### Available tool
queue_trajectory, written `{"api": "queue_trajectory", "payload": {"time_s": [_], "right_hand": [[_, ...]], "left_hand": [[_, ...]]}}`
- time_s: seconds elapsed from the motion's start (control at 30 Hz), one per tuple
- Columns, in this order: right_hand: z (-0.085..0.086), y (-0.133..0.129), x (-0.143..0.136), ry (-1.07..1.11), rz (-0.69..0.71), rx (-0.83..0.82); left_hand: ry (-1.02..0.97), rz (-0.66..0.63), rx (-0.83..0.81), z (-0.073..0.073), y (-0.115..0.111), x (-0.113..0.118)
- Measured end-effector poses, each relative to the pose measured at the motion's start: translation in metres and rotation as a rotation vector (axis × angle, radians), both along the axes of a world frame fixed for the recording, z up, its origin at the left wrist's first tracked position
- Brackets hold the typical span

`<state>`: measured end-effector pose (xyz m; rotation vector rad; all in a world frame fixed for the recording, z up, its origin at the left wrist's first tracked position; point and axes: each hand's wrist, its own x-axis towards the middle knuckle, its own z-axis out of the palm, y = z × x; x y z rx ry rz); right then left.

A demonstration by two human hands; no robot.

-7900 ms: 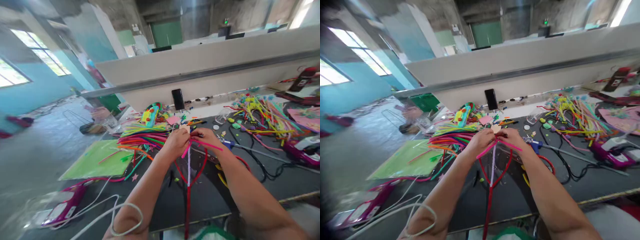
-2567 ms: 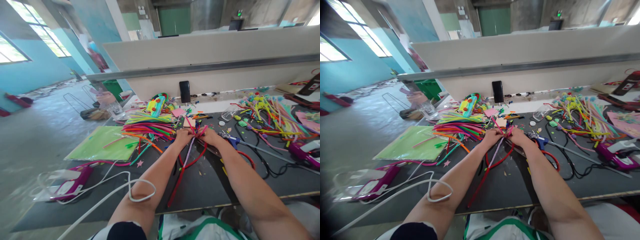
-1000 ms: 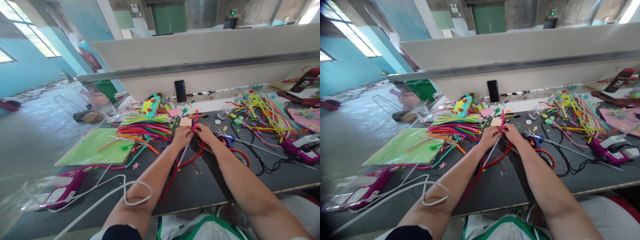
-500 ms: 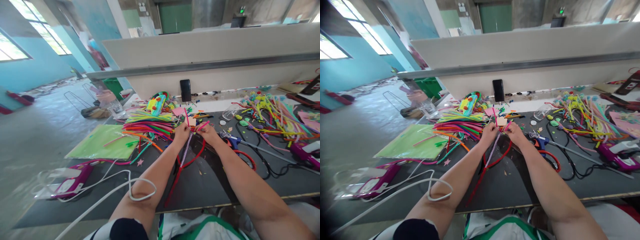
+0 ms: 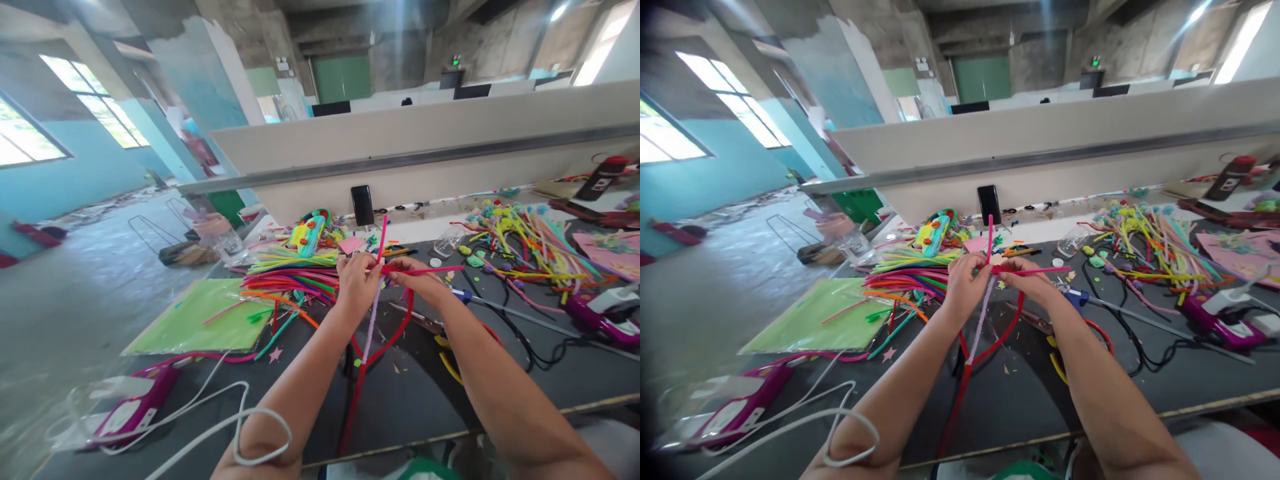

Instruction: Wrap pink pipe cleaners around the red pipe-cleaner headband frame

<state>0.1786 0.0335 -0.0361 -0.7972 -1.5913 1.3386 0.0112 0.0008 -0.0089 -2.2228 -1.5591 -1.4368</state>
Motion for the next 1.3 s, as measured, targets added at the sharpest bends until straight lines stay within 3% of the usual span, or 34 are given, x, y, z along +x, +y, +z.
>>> {"api": "queue_trajectory", "payload": {"time_s": [0.27,0.47,0.67,1.03,1.3], "right_hand": [[0.037,-0.032,0.001,0.06,-0.054,-0.006],[0.06,-0.049,0.008,0.095,-0.087,0.011],[0.063,-0.052,0.01,0.147,-0.113,-0.041],[0.043,-0.052,0.012,0.17,-0.208,0.027],[0.063,-0.069,0.028,0.158,-0.306,-0.012]], "left_hand": [[-0.053,-0.097,0.121,0.04,-0.033,0.005],[-0.139,-0.144,0.05,0.057,-0.045,-0.002],[-0.155,-0.175,0.033,0.057,-0.045,0.0],[-0.38,-0.245,0.017,0.046,-0.044,0.014],[-0.849,-0.369,-0.237,0.051,-0.034,0.001]]}}
